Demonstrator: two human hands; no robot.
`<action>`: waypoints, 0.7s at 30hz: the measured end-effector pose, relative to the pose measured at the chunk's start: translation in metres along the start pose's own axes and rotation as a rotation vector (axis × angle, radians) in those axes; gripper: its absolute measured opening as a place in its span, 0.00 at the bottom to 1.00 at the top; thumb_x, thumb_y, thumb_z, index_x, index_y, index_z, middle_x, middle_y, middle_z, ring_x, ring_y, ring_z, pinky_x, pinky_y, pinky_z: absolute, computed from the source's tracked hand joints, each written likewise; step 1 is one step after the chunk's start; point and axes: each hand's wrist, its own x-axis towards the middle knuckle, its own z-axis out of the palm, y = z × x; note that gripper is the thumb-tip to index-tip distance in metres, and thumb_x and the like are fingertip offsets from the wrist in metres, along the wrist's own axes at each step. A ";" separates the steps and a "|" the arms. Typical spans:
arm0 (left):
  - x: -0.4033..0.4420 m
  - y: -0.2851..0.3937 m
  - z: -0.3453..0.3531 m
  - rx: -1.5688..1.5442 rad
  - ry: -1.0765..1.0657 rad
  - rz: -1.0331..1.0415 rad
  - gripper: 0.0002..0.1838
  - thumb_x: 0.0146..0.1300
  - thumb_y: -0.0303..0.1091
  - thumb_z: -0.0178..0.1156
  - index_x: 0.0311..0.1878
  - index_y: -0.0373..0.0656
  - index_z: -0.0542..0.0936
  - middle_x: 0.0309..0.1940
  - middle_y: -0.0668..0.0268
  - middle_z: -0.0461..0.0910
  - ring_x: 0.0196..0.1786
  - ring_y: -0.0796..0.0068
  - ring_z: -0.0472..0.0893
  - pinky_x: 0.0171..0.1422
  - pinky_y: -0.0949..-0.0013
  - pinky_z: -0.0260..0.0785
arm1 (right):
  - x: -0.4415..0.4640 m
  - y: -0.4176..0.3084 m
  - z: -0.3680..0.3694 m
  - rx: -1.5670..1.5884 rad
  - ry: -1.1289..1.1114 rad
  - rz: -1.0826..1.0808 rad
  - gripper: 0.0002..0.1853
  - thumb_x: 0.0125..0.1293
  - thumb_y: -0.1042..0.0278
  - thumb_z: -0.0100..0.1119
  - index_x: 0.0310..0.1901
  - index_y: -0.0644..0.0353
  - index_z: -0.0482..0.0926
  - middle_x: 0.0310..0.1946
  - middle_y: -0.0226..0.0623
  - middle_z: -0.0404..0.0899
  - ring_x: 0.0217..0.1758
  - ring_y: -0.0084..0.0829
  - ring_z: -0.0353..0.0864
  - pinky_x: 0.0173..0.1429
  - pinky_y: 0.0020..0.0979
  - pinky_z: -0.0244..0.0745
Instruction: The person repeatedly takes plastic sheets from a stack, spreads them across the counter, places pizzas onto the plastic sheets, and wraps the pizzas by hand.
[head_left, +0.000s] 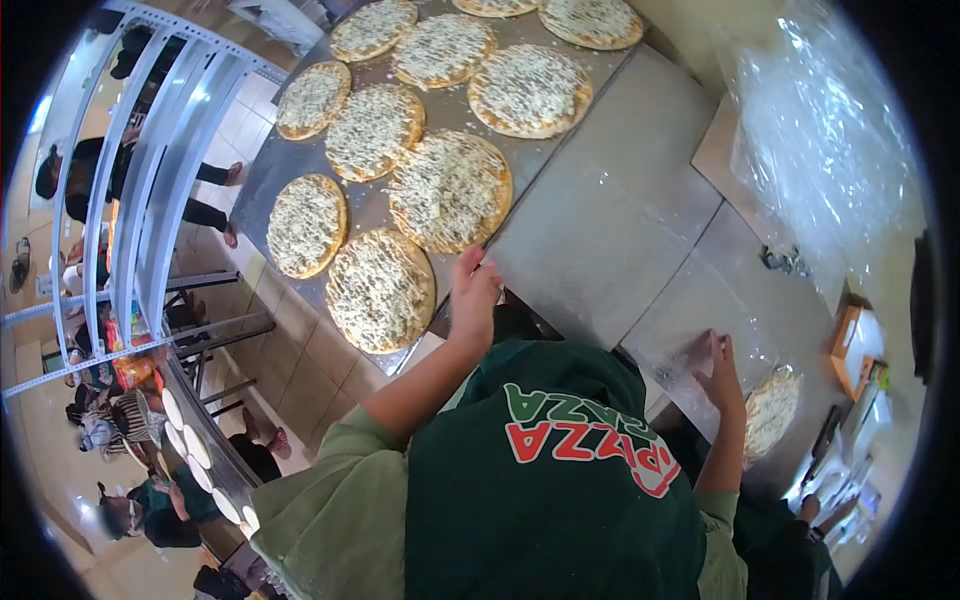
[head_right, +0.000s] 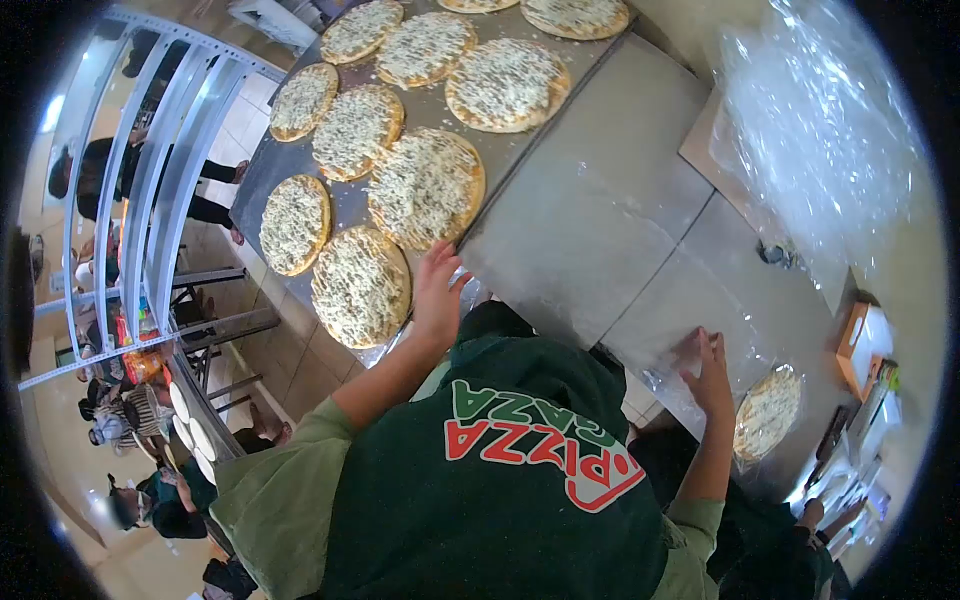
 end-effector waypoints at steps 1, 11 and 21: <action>0.008 0.001 -0.011 -0.164 0.086 -0.025 0.29 0.59 0.31 0.50 0.65 0.40 0.56 0.64 0.56 0.56 0.65 0.60 0.60 0.64 0.57 0.57 | 0.000 -0.005 0.000 -0.012 0.010 0.011 0.46 0.48 0.73 0.66 0.68 0.50 0.50 0.68 0.60 0.42 0.70 0.53 0.49 0.68 0.39 0.54; 0.060 0.016 -0.043 -0.708 0.247 -0.208 0.30 0.59 0.49 0.41 0.60 0.40 0.63 0.51 0.58 0.68 0.56 0.59 0.67 0.65 0.51 0.56 | 0.005 -0.003 0.002 0.012 0.062 0.078 0.43 0.47 0.75 0.64 0.66 0.53 0.55 0.66 0.56 0.51 0.67 0.48 0.58 0.67 0.36 0.57; 0.135 0.042 -0.025 -0.997 -0.237 -0.152 0.29 0.67 0.53 0.35 0.64 0.47 0.62 0.65 0.58 0.61 0.66 0.53 0.60 0.69 0.45 0.51 | 0.004 -0.001 0.009 0.002 0.234 0.106 0.34 0.49 0.72 0.62 0.61 0.57 0.64 0.63 0.49 0.59 0.65 0.45 0.61 0.66 0.36 0.58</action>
